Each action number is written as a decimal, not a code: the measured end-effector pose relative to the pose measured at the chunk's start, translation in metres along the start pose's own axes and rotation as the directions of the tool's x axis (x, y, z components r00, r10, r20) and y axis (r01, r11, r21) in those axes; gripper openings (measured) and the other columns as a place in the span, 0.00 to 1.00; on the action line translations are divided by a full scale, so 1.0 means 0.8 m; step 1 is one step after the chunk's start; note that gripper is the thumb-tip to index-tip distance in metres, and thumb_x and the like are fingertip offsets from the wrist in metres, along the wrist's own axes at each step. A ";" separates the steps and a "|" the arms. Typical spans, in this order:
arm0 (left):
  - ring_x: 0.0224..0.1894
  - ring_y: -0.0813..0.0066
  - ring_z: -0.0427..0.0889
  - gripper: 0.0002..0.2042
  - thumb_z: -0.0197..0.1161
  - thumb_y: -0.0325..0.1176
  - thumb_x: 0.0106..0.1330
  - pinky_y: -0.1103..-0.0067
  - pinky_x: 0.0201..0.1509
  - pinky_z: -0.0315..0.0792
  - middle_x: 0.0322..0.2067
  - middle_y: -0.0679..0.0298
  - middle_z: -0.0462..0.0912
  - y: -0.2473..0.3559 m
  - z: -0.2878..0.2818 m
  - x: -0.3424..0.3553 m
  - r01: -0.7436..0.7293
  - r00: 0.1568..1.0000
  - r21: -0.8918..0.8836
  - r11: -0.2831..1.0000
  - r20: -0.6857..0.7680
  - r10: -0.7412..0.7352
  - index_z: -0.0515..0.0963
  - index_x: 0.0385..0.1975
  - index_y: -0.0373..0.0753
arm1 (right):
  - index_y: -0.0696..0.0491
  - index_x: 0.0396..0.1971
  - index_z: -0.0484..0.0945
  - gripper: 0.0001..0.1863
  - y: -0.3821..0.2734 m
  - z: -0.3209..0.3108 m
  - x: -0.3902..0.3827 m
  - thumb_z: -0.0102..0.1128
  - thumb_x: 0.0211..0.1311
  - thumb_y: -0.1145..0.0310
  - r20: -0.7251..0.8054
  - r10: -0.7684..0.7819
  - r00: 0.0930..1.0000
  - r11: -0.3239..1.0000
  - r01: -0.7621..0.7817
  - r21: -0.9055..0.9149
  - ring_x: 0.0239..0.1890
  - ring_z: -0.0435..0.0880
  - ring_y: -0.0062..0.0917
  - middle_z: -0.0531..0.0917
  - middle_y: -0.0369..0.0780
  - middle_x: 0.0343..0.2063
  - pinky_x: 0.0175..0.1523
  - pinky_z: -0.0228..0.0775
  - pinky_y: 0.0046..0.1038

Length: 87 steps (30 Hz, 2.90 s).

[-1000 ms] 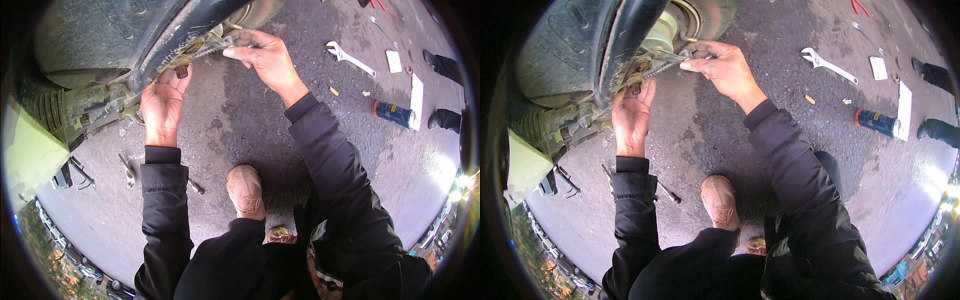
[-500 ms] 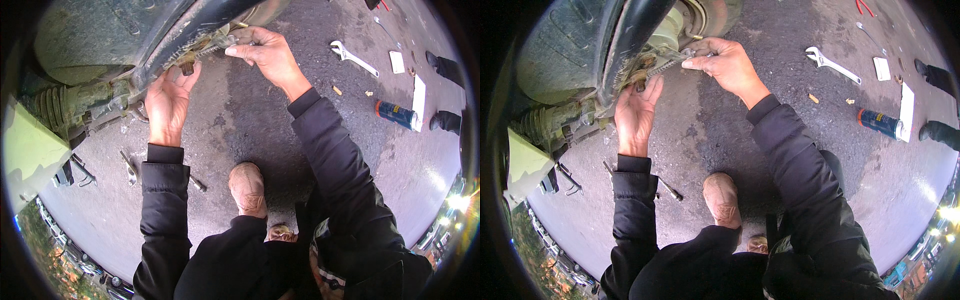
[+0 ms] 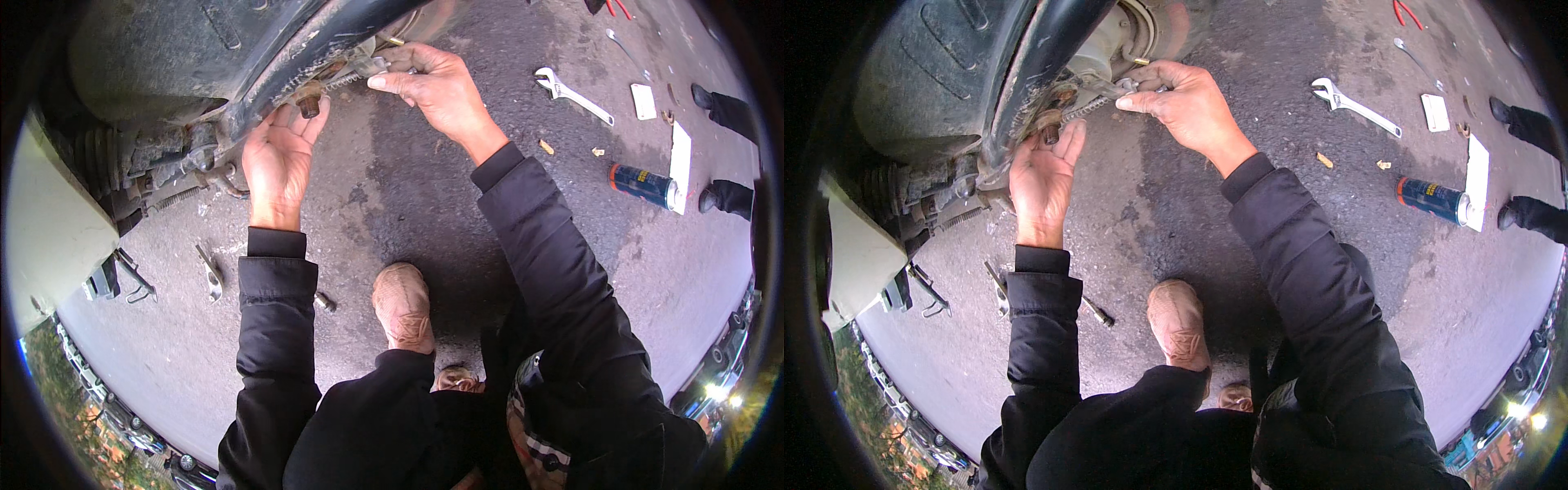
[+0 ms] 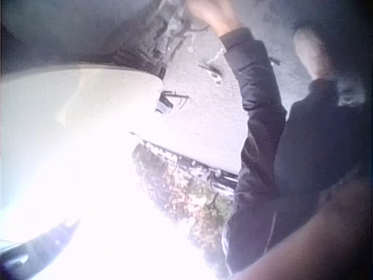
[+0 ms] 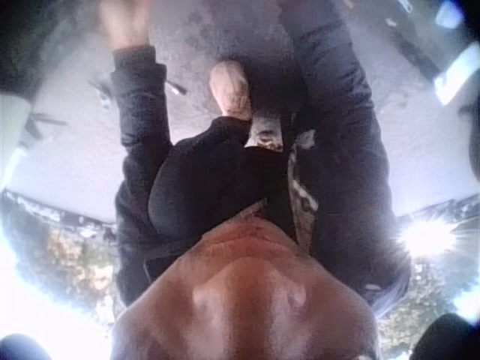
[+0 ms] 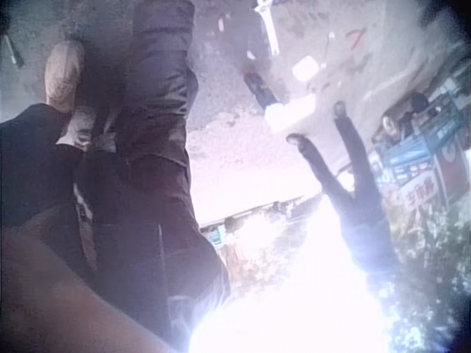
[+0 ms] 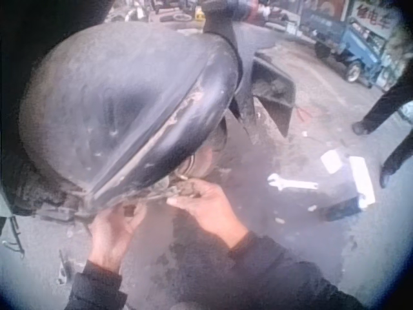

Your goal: The person works on the rear wheel area of a white scooter, using a socket wrench and a screwdriver to remove and install bolts and a metal plate. They repeatedly adjust components under the scooter's body and handle small fasteners and tools on the ground.

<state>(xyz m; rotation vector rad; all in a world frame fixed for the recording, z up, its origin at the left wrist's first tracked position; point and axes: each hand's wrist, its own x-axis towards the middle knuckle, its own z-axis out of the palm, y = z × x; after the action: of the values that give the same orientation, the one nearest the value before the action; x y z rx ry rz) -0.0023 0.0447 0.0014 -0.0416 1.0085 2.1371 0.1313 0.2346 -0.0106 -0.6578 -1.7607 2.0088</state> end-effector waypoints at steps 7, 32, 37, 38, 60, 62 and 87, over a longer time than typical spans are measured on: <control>0.70 0.36 0.68 0.20 0.59 0.26 0.71 0.47 0.77 0.64 0.63 0.43 0.72 -0.010 -0.008 0.001 -0.011 0.996 0.009 1.000 0.087 0.011 0.70 0.60 0.24 | 0.62 0.48 0.85 0.16 -0.002 -0.004 -0.005 0.74 0.64 0.70 0.038 0.060 0.997 0.996 -0.063 0.063 0.33 0.79 0.11 0.87 0.33 0.34 0.37 0.71 0.17; 0.61 0.56 0.80 0.14 0.65 0.26 0.71 0.56 0.74 0.69 0.54 0.50 0.83 -0.076 0.044 0.025 0.084 0.979 0.176 0.981 0.168 -0.114 0.78 0.54 0.27 | 0.62 0.55 0.83 0.16 0.006 -0.005 -0.011 0.62 0.75 0.69 -0.005 0.039 0.999 0.995 -0.039 0.095 0.30 0.73 0.14 0.82 0.32 0.29 0.37 0.68 0.19; 0.58 0.57 0.82 0.14 0.64 0.23 0.71 0.57 0.73 0.69 0.53 0.51 0.84 -0.079 0.041 0.026 0.080 0.989 0.125 0.989 0.114 -0.094 0.79 0.53 0.27 | 0.61 0.50 0.84 0.13 0.001 0.009 -0.017 0.64 0.73 0.69 -0.110 0.014 0.994 0.981 0.007 0.196 0.30 0.73 0.13 0.81 0.32 0.29 0.35 0.67 0.19; 0.58 0.57 0.82 0.13 0.64 0.23 0.71 0.57 0.73 0.70 0.53 0.51 0.84 -0.080 0.040 0.026 0.073 0.991 0.127 0.989 0.103 -0.087 0.79 0.53 0.27 | 0.61 0.48 0.83 0.12 -0.001 0.011 -0.018 0.65 0.73 0.69 -0.136 0.018 0.990 0.978 0.011 0.210 0.29 0.73 0.13 0.82 0.32 0.29 0.34 0.66 0.19; 0.58 0.55 0.72 0.52 0.22 0.71 0.74 0.65 0.57 0.69 0.60 0.44 0.73 -0.083 0.017 0.029 0.571 0.789 -0.402 0.715 0.509 -0.344 0.61 0.67 0.18 | 0.57 0.43 0.80 0.07 -0.008 0.001 -0.011 0.62 0.72 0.69 -0.026 0.092 0.995 0.974 -0.084 0.208 0.30 0.76 0.11 0.80 0.30 0.30 0.34 0.65 0.17; 0.57 0.55 0.72 0.56 0.21 0.75 0.70 0.65 0.57 0.69 0.60 0.43 0.73 -0.085 0.019 0.028 0.568 0.797 -0.378 0.731 0.474 -0.374 0.58 0.69 0.17 | 0.57 0.43 0.81 0.07 -0.010 0.000 -0.011 0.62 0.72 0.70 -0.010 0.102 0.995 0.968 -0.097 0.231 0.32 0.79 0.12 0.82 0.32 0.31 0.35 0.66 0.17; 0.36 0.66 0.66 0.58 0.38 0.82 0.63 0.73 0.38 0.67 0.42 0.51 0.68 -0.085 0.030 0.025 0.409 0.913 -0.575 0.709 0.249 -0.324 0.61 0.56 0.15 | 0.60 0.37 0.82 0.06 -0.001 0.011 -0.014 0.62 0.68 0.72 -0.145 0.165 0.976 0.950 -0.118 0.288 0.37 0.80 0.17 0.85 0.35 0.32 0.45 0.73 0.22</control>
<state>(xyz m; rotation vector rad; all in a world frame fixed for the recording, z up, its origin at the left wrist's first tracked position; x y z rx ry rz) 0.0338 0.1007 -0.0327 -0.3879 0.1511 1.9660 0.1354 0.2211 -0.0077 -0.8520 -1.3351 2.1713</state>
